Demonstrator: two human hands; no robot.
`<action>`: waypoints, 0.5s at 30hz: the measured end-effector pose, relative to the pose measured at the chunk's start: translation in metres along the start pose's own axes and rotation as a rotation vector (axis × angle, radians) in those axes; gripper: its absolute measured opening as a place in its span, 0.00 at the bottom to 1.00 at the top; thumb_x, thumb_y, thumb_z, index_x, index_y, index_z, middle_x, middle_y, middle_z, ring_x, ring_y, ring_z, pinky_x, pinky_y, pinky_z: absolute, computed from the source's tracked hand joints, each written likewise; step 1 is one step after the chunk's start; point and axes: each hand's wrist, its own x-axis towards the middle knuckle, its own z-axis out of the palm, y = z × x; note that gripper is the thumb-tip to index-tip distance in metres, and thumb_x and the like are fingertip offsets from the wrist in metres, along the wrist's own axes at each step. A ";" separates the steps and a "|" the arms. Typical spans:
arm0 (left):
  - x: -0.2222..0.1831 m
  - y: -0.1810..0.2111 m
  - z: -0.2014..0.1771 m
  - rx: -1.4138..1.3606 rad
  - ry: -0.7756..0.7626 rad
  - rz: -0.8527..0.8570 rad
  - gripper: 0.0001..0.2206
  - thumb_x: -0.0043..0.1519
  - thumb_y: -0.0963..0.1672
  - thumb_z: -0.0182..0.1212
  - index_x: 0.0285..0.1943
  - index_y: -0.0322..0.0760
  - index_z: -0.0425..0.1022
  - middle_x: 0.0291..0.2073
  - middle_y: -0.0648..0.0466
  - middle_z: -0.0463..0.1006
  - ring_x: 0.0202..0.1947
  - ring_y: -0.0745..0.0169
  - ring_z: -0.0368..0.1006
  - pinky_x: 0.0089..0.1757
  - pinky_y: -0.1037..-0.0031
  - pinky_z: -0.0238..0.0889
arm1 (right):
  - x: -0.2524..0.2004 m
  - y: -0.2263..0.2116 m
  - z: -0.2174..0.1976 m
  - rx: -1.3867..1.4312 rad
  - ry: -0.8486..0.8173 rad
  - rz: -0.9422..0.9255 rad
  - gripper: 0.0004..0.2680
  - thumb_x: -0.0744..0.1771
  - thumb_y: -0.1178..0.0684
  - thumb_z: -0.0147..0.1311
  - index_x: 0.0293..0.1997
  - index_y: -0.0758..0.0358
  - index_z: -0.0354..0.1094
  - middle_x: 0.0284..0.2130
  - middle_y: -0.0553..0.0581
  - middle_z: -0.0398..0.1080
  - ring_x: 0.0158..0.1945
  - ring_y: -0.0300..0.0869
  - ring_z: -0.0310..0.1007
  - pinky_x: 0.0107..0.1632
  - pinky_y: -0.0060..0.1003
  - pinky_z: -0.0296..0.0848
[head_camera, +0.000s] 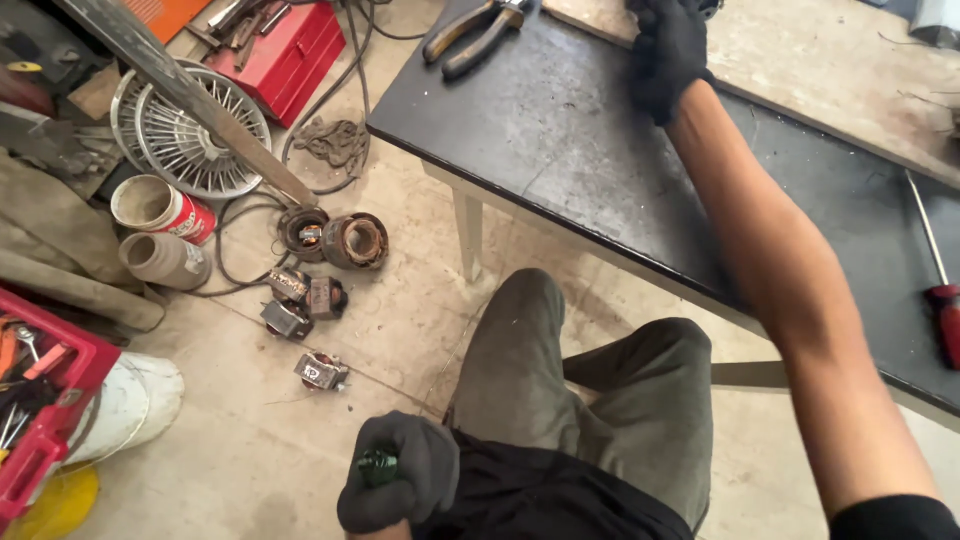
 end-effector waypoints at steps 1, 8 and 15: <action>0.000 -0.003 -0.002 -0.003 0.003 0.001 0.06 0.50 0.39 0.62 0.26 0.30 0.70 0.15 0.50 0.71 0.12 0.59 0.60 0.21 0.75 0.58 | -0.013 -0.006 0.002 -0.003 0.000 0.002 0.02 0.67 0.53 0.59 0.37 0.54 0.71 0.23 0.47 0.69 0.18 0.31 0.55 0.19 0.26 0.46; 0.008 -0.012 0.002 -0.036 -0.124 -0.088 0.03 0.52 0.37 0.59 0.30 0.31 0.69 0.15 0.52 0.70 0.14 0.63 0.59 0.22 0.76 0.60 | -0.097 -0.047 -0.003 -0.218 -0.321 0.117 0.12 0.70 0.54 0.46 0.61 0.46 0.66 0.22 0.41 0.58 0.19 0.27 0.46 0.21 0.24 0.42; 0.000 -0.019 0.008 -0.047 -0.054 -0.141 0.04 0.48 0.36 0.60 0.27 0.30 0.68 0.14 0.50 0.70 0.13 0.61 0.57 0.21 0.73 0.57 | -0.132 -0.069 -0.018 -0.423 -0.261 0.066 0.15 0.69 0.54 0.45 0.65 0.53 0.65 0.24 0.42 0.59 0.20 0.27 0.48 0.21 0.22 0.47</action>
